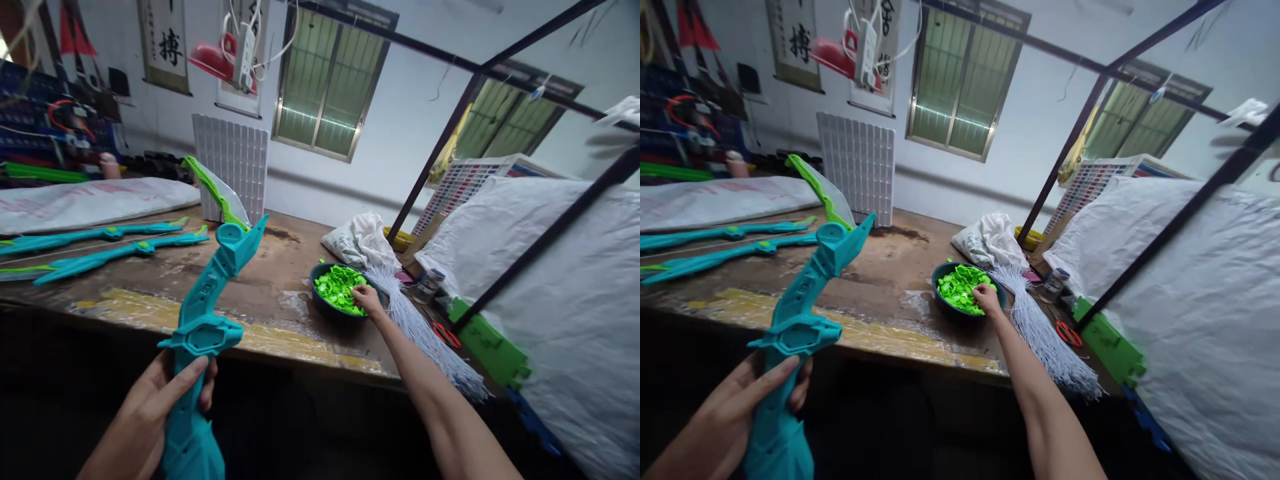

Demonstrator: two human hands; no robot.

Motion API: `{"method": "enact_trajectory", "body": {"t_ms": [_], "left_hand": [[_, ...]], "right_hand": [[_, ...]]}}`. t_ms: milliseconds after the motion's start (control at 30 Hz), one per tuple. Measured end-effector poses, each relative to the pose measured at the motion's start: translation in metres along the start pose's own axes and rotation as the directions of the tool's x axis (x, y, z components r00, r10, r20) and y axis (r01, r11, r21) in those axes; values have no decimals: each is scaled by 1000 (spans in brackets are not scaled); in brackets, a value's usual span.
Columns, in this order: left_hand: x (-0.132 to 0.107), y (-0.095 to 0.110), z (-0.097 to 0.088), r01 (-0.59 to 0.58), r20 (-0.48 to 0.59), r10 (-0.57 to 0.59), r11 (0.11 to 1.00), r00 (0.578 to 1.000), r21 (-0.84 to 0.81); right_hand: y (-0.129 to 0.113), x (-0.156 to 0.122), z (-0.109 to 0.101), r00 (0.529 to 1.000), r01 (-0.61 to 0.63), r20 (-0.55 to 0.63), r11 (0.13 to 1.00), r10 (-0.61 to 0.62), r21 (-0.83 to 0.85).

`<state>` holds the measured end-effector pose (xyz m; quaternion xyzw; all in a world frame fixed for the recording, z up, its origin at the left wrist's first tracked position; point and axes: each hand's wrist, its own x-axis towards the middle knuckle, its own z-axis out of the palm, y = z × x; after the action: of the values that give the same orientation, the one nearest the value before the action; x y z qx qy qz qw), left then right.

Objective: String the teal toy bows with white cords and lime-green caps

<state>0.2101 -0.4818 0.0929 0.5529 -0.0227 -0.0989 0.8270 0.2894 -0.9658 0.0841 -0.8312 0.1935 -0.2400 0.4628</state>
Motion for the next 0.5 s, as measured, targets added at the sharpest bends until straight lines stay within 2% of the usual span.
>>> {"method": "enact_trajectory", "body": {"t_ms": [100, 200, 267, 367, 433, 467, 500], "left_hand": [[-3, 0, -5, -28, -11, 29, 998, 1000, 48], [-10, 3, -3, -60, 10, 59, 993, 998, 102], [-16, 6, 1, -67, 41, 62, 992, 997, 110], [-27, 8, 8, -33, 75, 27, 997, 997, 75], [-36, 8, 11, -20, 87, 15, 998, 996, 57], [-41, 8, 12, -26, 91, 21, 998, 996, 56], [-46, 8, 13, -39, 94, 33, 998, 995, 58]], "right_hand": [[-19, -13, 3, 1000, 20, -14, 992, -18, 128], [-48, -37, 19, 998, 54, 18, 965, -60, 256], [-72, -62, 35, 992, 78, 70, 939, -107, 335], [-115, -118, 60, 967, 114, 161, 902, -196, 416], [-142, -165, 71, 925, 217, 186, 862, -331, 458], [-155, -189, 75, 885, 319, 167, 826, -435, 464], [-166, -212, 78, 822, 453, 128, 773, -555, 445]]}}
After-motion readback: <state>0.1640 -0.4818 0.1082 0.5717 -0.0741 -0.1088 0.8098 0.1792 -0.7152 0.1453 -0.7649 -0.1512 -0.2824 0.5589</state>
